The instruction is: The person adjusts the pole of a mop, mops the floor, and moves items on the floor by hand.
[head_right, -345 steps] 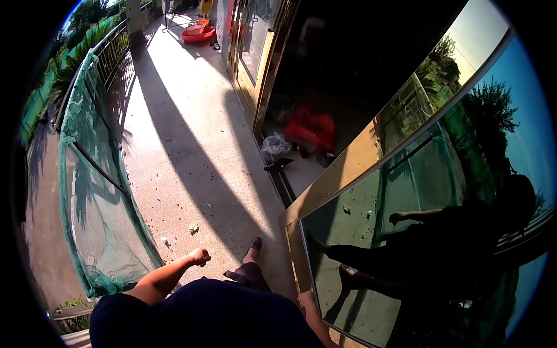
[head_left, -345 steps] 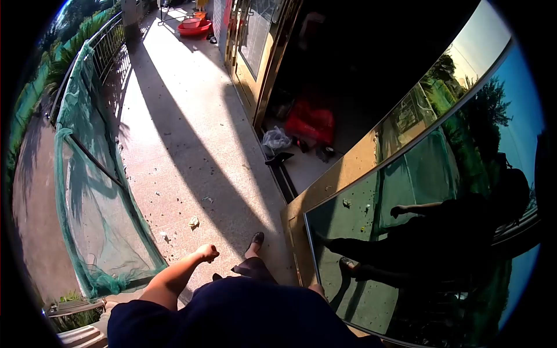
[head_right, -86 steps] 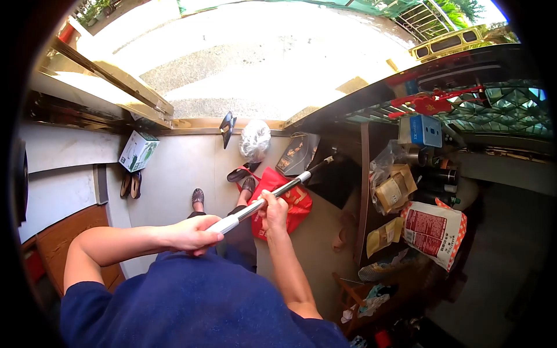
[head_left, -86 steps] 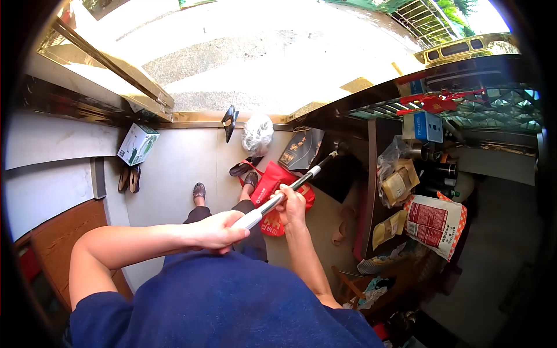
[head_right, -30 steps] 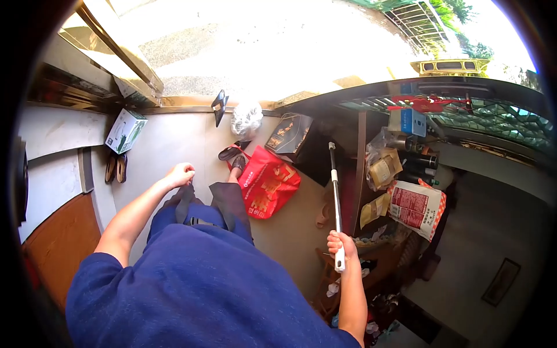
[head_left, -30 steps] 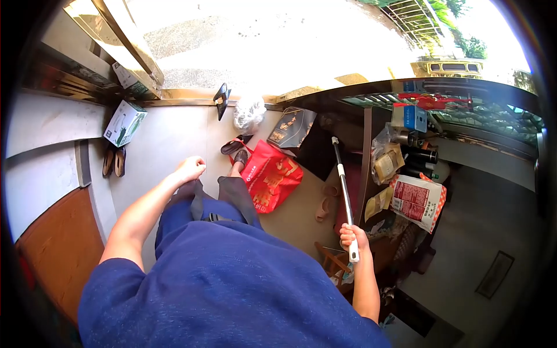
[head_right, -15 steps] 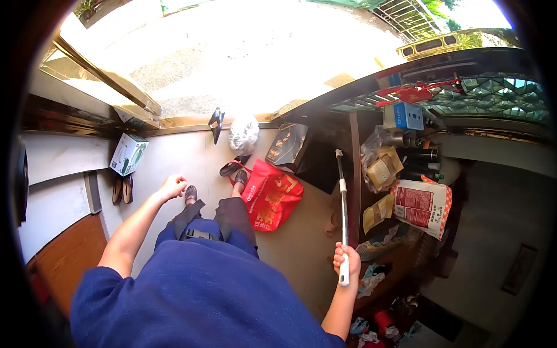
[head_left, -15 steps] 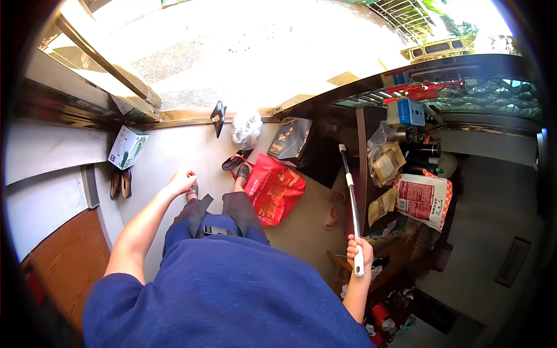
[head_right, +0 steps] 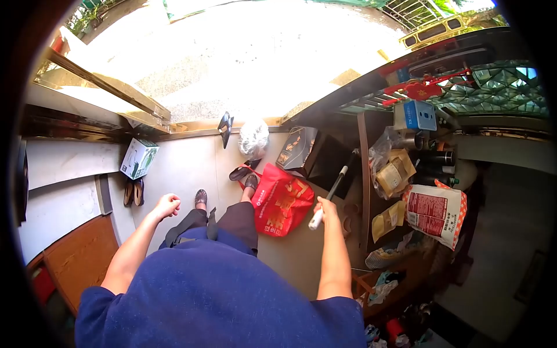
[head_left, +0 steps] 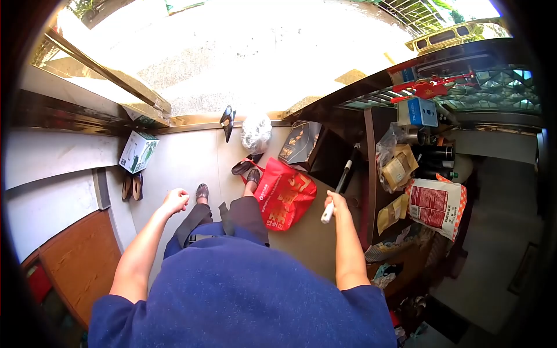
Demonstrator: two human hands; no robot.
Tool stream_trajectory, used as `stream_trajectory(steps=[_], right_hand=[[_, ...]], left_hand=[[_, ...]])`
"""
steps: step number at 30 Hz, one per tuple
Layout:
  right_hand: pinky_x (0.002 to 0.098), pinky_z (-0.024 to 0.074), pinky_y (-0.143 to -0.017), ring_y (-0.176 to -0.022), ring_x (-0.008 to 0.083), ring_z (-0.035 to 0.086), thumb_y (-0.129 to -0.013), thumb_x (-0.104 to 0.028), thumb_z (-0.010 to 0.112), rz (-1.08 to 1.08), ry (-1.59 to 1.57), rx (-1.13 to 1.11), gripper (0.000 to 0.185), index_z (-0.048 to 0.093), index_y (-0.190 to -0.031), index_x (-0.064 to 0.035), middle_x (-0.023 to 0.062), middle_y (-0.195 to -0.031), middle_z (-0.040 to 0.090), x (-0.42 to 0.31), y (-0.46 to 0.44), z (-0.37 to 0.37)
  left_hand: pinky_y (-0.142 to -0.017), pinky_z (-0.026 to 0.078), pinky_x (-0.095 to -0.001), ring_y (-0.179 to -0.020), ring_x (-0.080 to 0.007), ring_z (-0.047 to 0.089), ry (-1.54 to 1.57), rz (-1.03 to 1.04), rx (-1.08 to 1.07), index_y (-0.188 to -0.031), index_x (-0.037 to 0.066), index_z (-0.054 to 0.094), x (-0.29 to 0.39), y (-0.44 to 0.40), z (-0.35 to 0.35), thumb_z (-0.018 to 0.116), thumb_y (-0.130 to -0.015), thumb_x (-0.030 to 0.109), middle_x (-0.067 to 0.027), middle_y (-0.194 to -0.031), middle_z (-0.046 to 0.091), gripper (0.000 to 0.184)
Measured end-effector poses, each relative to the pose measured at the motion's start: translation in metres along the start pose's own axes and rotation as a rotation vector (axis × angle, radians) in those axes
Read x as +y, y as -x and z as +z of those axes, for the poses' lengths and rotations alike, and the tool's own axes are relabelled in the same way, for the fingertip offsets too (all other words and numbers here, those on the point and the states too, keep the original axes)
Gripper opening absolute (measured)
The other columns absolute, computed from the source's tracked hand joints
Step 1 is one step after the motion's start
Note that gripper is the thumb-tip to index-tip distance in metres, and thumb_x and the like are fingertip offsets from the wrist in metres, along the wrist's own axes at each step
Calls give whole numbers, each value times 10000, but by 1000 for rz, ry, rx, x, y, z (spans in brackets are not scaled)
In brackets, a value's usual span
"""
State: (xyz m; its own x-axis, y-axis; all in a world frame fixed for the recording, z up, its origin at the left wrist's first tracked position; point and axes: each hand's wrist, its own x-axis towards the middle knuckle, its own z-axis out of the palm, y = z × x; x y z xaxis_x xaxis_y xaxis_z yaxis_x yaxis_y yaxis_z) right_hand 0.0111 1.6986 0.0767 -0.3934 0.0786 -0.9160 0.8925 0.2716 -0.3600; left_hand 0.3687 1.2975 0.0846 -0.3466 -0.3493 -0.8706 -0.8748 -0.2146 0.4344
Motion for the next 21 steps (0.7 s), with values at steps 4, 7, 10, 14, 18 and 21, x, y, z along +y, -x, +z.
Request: stream_trajectory(steps=[4,7,10,14,18,21], right_hand=[[184,319,-340,-335,56,343,-766,-94,461,120,-604,-342,297,314,-512,-136,-44,-404,333,-31,-7,77],[168,350,-377,-349,39,350,-779,-79,431,160,-783,-564,295,322,-509,-128,-47,-421,343,-29,27,89],[176,362,-398,-371,33,368,-788,-99,435,234,-909,-787,288,342,-515,-117,-44,-449,358,-4,51,79],[186,366,-408,-371,34,359,-811,-95,408,256,-1024,-901,280,341,-539,-113,-43,-468,342,35,103,82],[175,342,-393,-383,25,354,-822,-98,400,208,-1106,-957,255,346,-573,-104,-46,-493,352,77,154,93],[178,333,-389,-376,27,342,-830,-105,391,236,-1110,-979,230,348,-604,-99,-48,-509,343,111,182,92]], left_hand=[[-405,383,-216,-490,-105,515,-72,108,-60,-931,32,494,10,4,-6,467,-779,167,-43,-677,537,205],[-419,395,-227,-481,-106,515,-65,173,-52,-901,20,509,14,6,-12,474,-762,155,-47,-656,539,197],[-415,402,-235,-466,-107,515,-87,165,-51,-871,10,524,11,4,-19,478,-743,141,-53,-634,543,188],[-366,381,-229,-441,-108,508,-136,139,-95,-864,18,522,-5,-11,-31,477,-739,140,-51,-622,541,180],[-353,372,-229,-437,-109,505,-182,137,-138,-869,25,513,-7,-24,-38,469,-743,140,-48,-619,537,177],[-354,373,-230,-441,-114,510,-209,172,-168,-867,31,512,-2,-31,-42,464,-747,148,-53,-628,539,174]])
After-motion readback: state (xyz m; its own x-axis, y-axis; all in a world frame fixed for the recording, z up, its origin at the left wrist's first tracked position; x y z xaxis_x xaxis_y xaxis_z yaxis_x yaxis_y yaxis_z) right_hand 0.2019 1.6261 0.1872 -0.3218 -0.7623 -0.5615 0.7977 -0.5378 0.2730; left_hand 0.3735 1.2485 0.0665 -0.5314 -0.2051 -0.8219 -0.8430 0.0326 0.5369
